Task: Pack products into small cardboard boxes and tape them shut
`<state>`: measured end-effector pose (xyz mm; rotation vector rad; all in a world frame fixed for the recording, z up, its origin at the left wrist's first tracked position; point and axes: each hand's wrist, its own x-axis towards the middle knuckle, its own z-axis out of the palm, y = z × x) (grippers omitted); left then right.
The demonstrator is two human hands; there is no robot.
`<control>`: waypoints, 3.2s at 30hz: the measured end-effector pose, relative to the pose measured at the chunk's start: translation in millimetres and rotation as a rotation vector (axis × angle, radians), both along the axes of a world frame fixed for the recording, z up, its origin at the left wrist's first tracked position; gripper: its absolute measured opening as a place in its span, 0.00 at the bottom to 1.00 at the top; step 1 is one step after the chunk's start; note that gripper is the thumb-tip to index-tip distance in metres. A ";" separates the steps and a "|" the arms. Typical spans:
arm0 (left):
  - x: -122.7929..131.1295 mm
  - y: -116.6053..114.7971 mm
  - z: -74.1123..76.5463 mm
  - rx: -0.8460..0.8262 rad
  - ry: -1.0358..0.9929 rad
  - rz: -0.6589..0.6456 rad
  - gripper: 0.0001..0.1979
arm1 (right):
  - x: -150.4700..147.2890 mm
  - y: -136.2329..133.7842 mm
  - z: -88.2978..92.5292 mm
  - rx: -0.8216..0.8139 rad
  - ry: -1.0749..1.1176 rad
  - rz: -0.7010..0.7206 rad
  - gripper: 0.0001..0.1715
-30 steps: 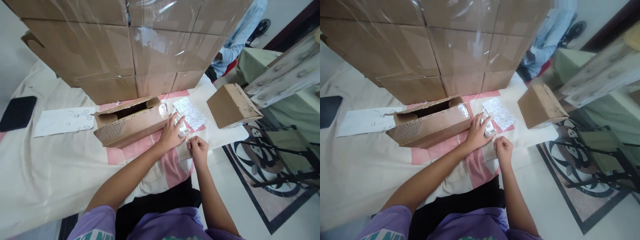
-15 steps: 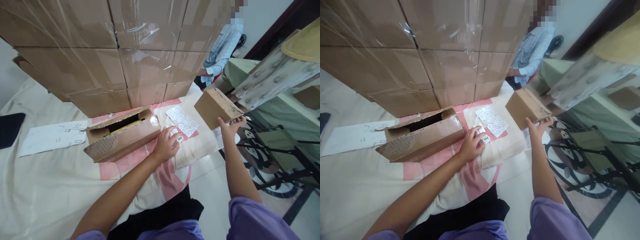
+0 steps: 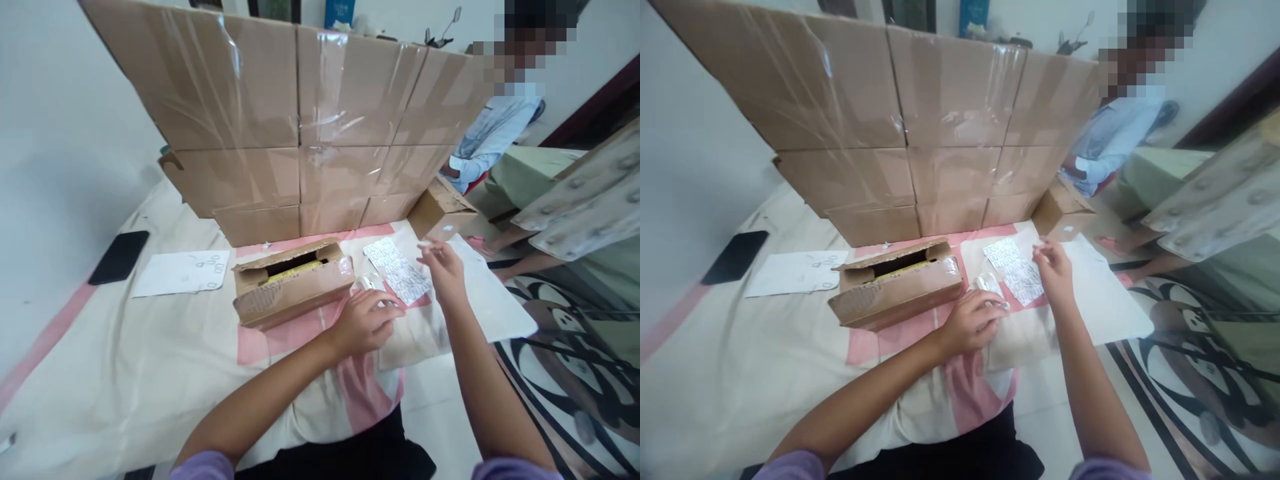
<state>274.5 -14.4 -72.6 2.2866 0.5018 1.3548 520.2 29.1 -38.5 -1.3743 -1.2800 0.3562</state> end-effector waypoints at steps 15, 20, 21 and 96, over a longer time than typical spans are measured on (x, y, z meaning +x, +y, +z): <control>-161.7 -123.6 74.6 -0.730 0.107 0.270 0.12 | -198.0 -173.5 20.3 -0.030 -0.506 0.736 0.12; -166.4 -135.6 58.2 -0.427 0.090 0.441 0.06 | -210.2 -179.0 11.8 -0.108 -0.472 0.694 0.09; -165.9 -136.6 54.3 -0.323 0.093 0.465 0.06 | -211.9 -179.2 6.6 -0.136 -0.465 0.679 0.09; 4.2 -10.1 -18.9 0.380 0.438 0.021 0.09 | 34.8 32.1 -80.2 -0.159 -0.541 0.081 0.18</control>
